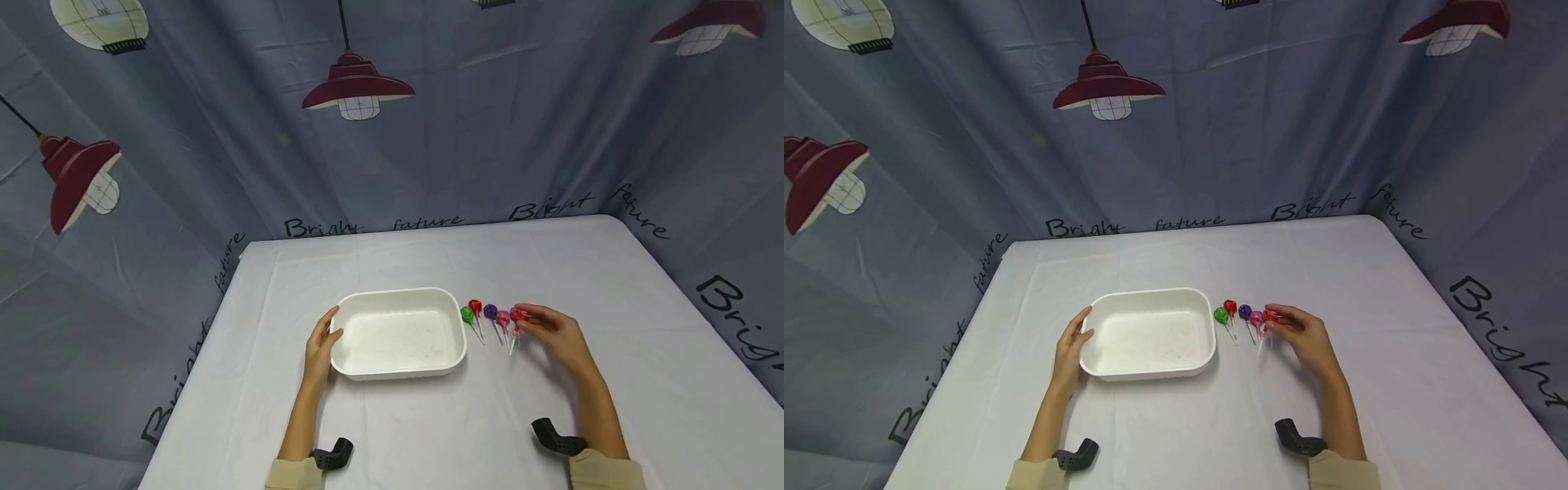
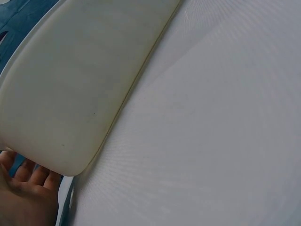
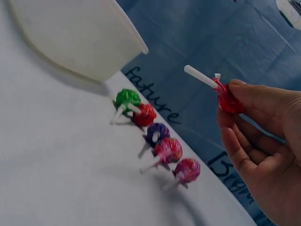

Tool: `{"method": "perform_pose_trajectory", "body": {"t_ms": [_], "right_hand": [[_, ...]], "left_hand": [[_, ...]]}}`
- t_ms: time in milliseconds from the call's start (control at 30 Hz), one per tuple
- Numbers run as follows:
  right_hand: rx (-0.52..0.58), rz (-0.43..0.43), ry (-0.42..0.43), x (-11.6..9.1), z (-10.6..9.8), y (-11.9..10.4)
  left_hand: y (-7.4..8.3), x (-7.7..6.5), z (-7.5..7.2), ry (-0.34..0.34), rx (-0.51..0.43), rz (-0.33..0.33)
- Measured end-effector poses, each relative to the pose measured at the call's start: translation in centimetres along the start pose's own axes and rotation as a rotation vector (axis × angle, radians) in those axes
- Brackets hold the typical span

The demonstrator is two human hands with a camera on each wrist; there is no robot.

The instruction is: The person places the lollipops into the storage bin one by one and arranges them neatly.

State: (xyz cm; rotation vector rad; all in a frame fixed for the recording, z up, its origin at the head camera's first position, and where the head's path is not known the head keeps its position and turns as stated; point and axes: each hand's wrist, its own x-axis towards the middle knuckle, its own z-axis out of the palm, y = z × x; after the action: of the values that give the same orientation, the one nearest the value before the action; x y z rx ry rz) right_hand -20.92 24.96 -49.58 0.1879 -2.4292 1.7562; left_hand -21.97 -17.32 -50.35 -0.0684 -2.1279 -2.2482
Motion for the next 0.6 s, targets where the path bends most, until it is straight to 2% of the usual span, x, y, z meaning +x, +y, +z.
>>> {"method": "perform_pose_trajectory", "body": {"t_ms": [167, 267, 367, 433, 600], "right_hand": [[0.039, -0.024, -0.023, 0.8, 0.9, -1.0], [0.103, -0.069, -0.032, 2.2, 1.6, 0.6], [0.156, -0.101, -0.054, 3.3, 2.4, 1.2], [0.18, -0.118, -0.07, 3.7, 3.1, 0.4], [0.138, -0.085, -0.11, 4.1, 5.1, -4.4]], "left_hand": [[-0.2, 0.1, -0.1, 0.001, 0.011, 0.017], [-0.2, 0.1, -0.1, -0.002, 0.005, 0.019], [-0.1, 0.1, -0.1, -0.004, -0.004, 0.007], [-0.1, 0.1, -0.1, -0.006, -0.005, 0.0], [-0.2, 0.1, -0.1, -0.001, -0.01, -0.002]]}}
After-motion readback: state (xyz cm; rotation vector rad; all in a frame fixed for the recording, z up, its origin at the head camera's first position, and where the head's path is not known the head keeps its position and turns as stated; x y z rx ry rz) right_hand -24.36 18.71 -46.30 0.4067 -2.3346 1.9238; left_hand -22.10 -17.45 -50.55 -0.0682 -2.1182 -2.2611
